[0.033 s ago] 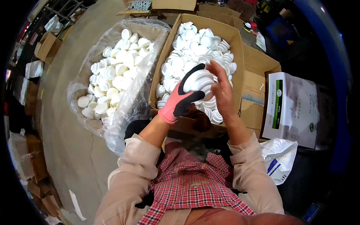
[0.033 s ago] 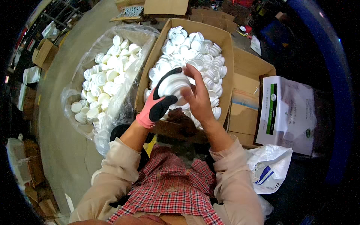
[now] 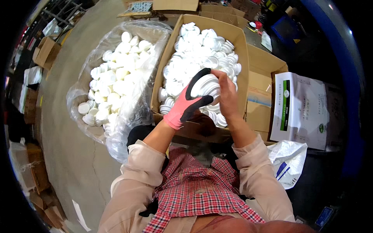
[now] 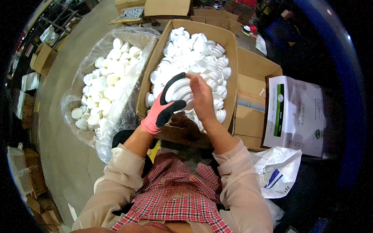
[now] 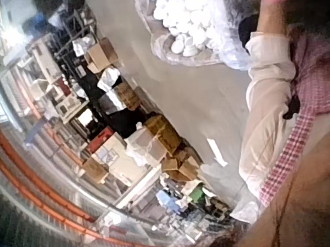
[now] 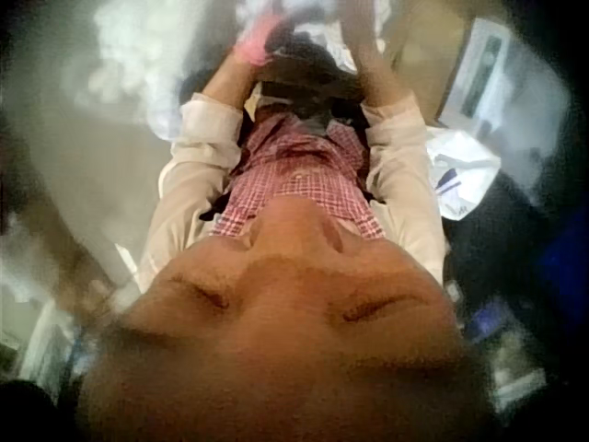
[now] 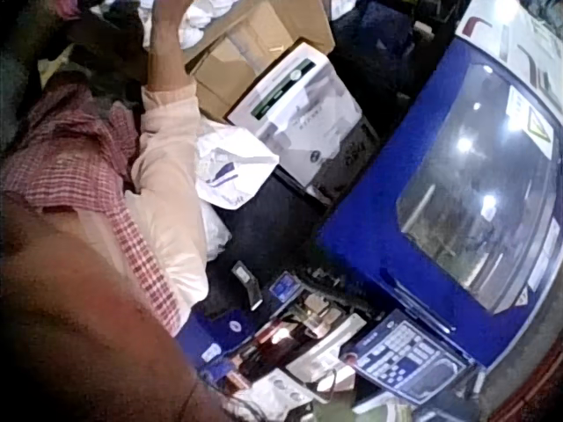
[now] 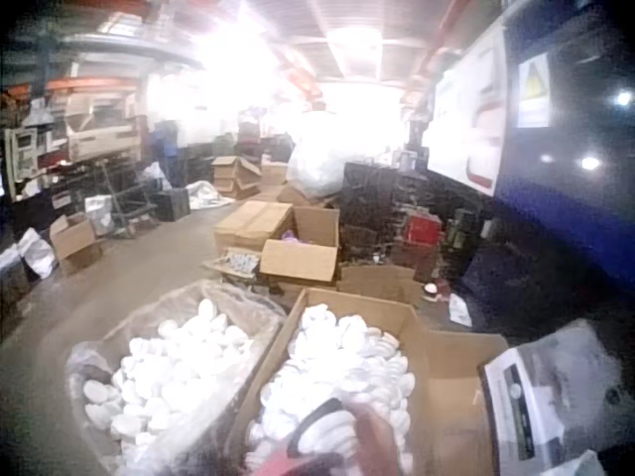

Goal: The person sits on the floor and repeatedly picks up white plastic lids and small cylindrical inserts from a cardboard box. They insert the small pieces into the lids and place the assembled units into a plastic bag.

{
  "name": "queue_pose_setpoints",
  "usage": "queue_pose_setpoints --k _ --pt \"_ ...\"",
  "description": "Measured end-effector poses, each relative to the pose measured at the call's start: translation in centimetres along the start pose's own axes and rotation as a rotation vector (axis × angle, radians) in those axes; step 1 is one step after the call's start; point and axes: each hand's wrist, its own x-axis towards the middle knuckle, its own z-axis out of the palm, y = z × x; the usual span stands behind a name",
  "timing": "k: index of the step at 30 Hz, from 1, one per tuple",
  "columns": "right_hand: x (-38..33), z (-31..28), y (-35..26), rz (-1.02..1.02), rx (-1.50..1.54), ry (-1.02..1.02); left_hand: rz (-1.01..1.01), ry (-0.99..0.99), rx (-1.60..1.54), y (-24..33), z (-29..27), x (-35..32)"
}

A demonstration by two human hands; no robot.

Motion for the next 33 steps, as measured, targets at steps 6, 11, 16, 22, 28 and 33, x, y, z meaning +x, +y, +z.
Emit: queue_pose_setpoints --k 6,11,16,22,28,33 --pt "1.5 -0.8 2.4 0.048 -0.311 0.272 -0.008 0.188 0.487 -3.6 0.4 -0.8" --pt "1.8 -1.0 3.3 0.077 -0.262 0.196 -0.096 0.184 0.279 -4.3 0.1 -0.5" --pt "2.4 -1.9 2.8 0.154 0.282 0.049 -0.091 0.081 -0.191 -3.8 -4.0 1.0" --pt "1.9 -2.6 2.5 -0.048 -0.120 -0.274 -0.331 0.151 -0.604 -2.5 -4.4 0.5" --pt "1.0 -1.7 2.1 -0.301 -0.531 -0.303 -0.366 0.094 -0.616 -2.7 -4.5 0.5" --pt "0.4 -1.1 2.0 -0.434 -0.588 -0.302 -0.309 0.134 -0.425 -2.1 -4.4 0.0"
